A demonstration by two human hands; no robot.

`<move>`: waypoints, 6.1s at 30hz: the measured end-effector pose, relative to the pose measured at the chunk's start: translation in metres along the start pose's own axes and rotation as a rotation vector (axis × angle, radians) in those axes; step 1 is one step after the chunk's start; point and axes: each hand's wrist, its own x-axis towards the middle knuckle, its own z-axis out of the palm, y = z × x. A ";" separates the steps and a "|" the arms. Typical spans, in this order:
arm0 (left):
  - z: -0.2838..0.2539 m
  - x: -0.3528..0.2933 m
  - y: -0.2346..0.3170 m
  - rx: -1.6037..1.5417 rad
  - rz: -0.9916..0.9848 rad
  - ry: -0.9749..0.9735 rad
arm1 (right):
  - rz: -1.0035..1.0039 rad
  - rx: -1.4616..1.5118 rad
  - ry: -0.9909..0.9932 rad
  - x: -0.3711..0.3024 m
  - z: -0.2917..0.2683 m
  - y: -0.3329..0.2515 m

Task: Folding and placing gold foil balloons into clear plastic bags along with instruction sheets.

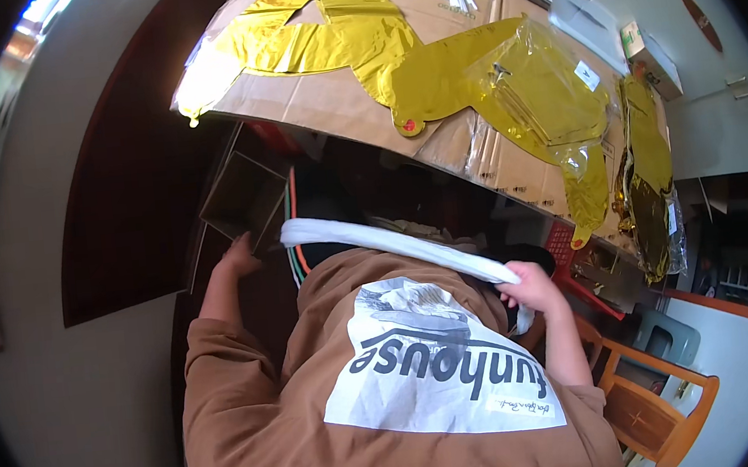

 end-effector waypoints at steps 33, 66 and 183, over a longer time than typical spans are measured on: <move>-0.238 0.003 0.360 -0.270 0.770 0.488 | -0.205 -0.813 1.059 -0.011 -0.184 -0.165; -0.259 0.032 0.244 -0.273 0.580 0.983 | -0.971 -0.611 0.573 0.084 -0.047 -0.313; -0.125 0.004 0.582 -0.018 1.221 0.396 | -0.414 0.314 0.475 0.062 -0.356 -0.187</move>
